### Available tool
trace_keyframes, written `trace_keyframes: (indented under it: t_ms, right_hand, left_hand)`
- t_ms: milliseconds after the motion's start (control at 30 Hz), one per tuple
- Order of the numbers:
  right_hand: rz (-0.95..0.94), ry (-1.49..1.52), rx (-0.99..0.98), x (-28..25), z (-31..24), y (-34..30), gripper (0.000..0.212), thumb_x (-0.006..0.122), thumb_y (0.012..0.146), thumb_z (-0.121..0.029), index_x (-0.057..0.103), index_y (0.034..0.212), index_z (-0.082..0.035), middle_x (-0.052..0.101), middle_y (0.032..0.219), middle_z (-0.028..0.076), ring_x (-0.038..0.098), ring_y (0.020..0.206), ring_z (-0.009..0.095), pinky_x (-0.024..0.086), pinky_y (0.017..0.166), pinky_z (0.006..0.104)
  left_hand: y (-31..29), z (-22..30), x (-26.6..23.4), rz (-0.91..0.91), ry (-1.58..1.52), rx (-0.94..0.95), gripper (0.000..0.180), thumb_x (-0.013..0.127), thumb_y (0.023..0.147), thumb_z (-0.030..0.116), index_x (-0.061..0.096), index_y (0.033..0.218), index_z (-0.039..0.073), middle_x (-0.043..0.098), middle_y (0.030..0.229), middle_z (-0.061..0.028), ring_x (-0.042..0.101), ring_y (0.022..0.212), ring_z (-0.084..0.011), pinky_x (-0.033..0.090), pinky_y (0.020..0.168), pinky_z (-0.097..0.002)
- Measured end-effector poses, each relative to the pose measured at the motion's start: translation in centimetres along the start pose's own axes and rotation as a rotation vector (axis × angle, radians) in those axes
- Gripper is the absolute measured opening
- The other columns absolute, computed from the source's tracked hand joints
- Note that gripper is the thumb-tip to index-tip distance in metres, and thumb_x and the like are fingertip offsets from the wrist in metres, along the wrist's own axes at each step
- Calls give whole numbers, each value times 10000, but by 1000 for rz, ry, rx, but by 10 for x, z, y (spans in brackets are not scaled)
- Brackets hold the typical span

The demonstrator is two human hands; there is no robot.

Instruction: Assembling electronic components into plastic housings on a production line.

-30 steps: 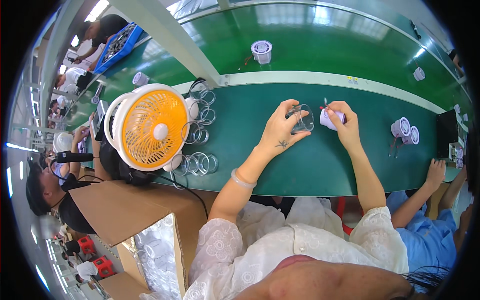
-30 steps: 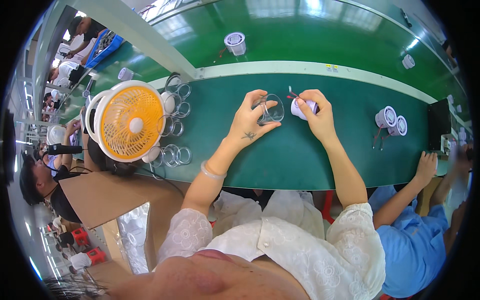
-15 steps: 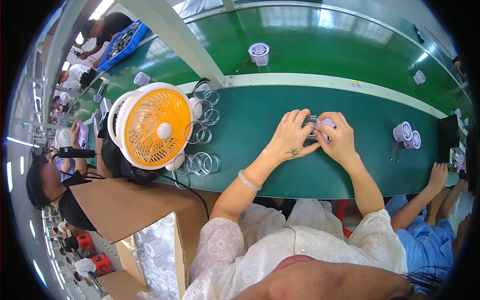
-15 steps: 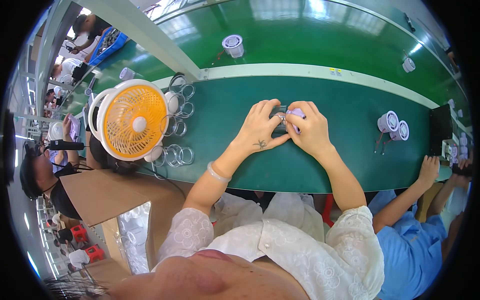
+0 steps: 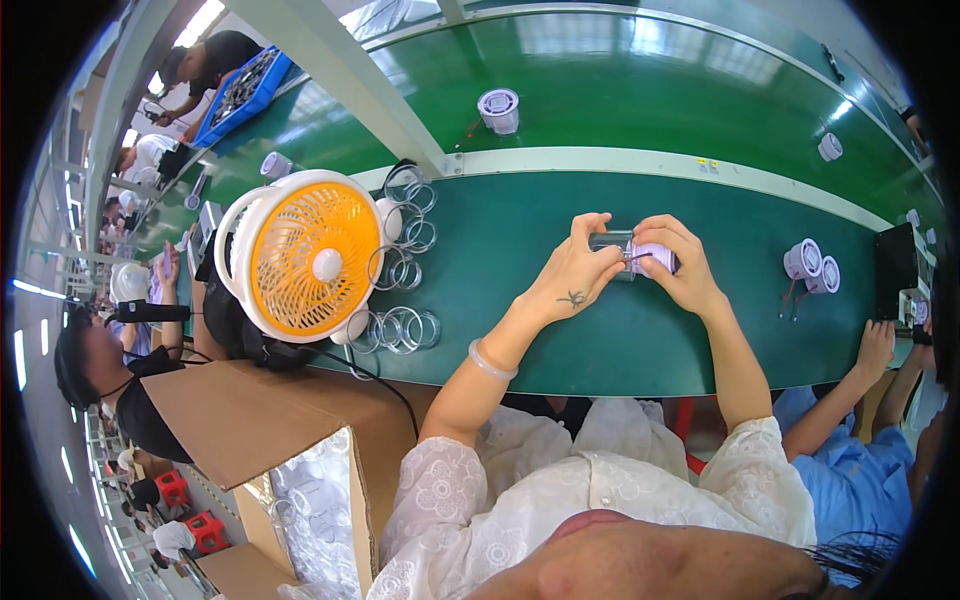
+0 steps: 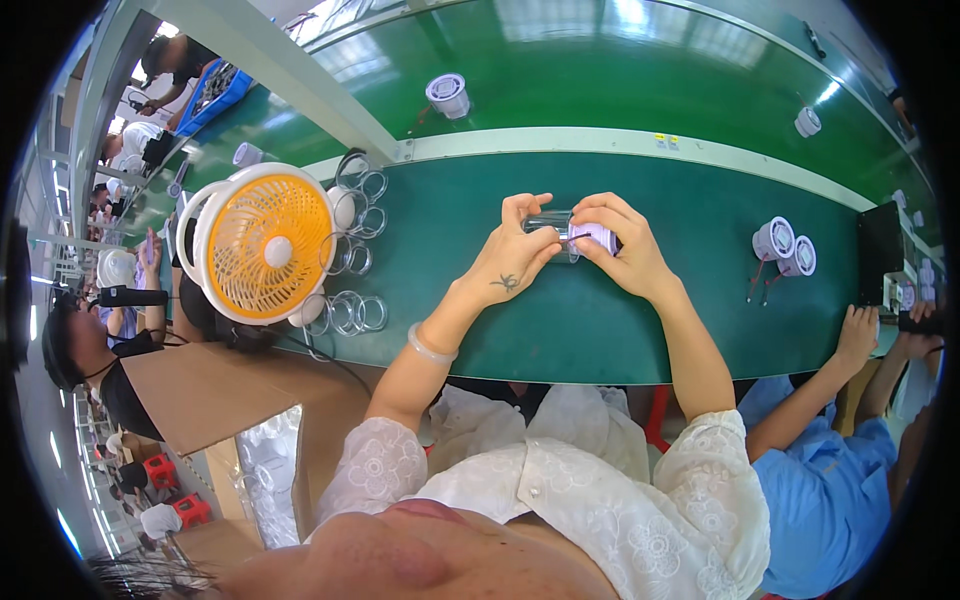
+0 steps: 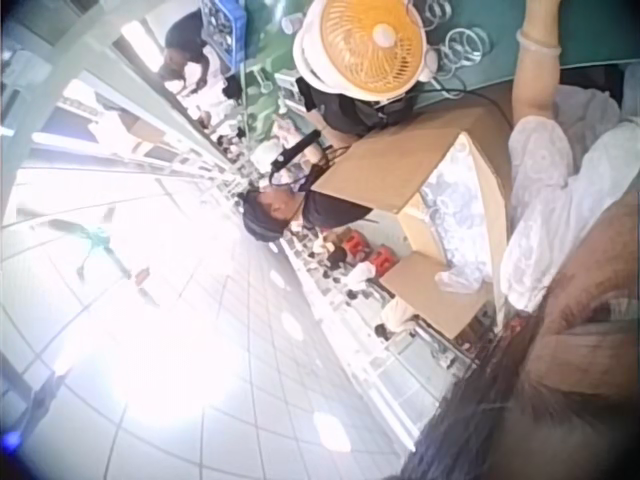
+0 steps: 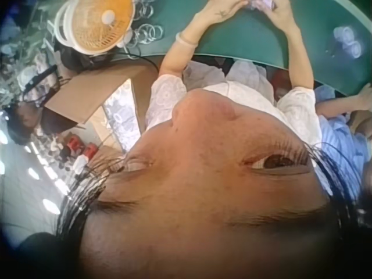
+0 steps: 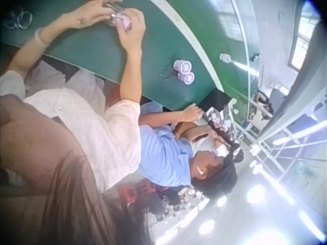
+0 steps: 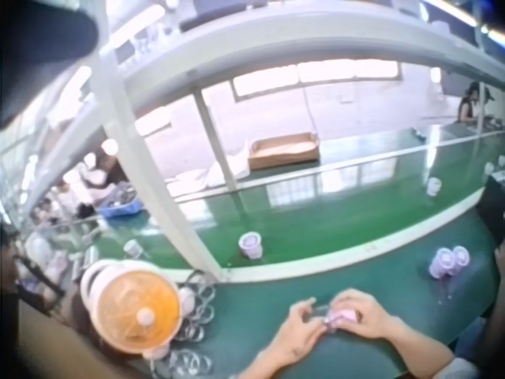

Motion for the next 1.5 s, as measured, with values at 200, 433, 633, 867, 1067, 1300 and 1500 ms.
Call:
trace_keyframes:
  t_ms: [200,433,633,867,1067,1300,1500]
  right_hand:
    - [32,0,-101,17,-14,-2,319,533,764,-216,490,1000,-7,496,1063,174,506,955,313,417,789,351]
    - [68,-4,-156,7,-9,-3,350,523,756,-188,460,1040,5,514,1015,182,519,920,322,421,777,350]
    - [85,107,-100,-4,-2,-2,435,465,792,-275,405,1093,33,570,948,163,562,883,245,438,752,319]
    - [170,237,-79,1,-1,-12,407,382,807,-230,395,1126,22,567,897,143,567,801,209,440,716,293]
    - [143,447,-1,6,-9,-9,597,306,826,-508,388,1139,-6,444,1032,90,398,963,158,324,824,287]
    - [170,619,103,12,16,-10,541,257,851,-479,478,1019,-15,411,868,35,361,665,74,341,628,208]
    - [254,821,321,20,27,-13,627,193,834,-533,493,997,-6,429,872,47,376,686,110,343,660,237]
  left_hand:
    - [1,-1,-4,215,-95,47,72,488,743,-22,430,701,-13,268,1007,-183,432,1017,-361,443,751,-374]
    - [0,15,-8,309,-56,145,111,567,654,68,459,639,48,391,875,-132,399,1028,-355,222,913,-514]
    - [7,-9,-5,289,-824,14,529,708,624,315,432,997,61,393,950,-60,417,897,-213,370,760,-334]
    - [-1,-10,35,-334,-608,-291,1082,793,405,466,225,1221,39,467,770,-58,440,552,-138,365,490,-244]
    - [1,-6,25,-146,-616,-256,685,731,609,280,316,1077,2,555,914,-172,582,820,-247,468,691,-301]
    - [0,4,38,-309,-390,-196,641,739,598,255,352,1040,-2,569,852,-157,589,774,-260,462,678,-304]
    - [-1,8,35,-236,-108,-135,684,746,574,309,348,1029,-8,565,842,-182,586,765,-313,469,654,-328]
Point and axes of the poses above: each hand's wrist, its own y-axis towards the middle knuckle, its own x-axis out of the palm, z = x × y, the point moved 6 cm from there along y, towards the middle knuckle
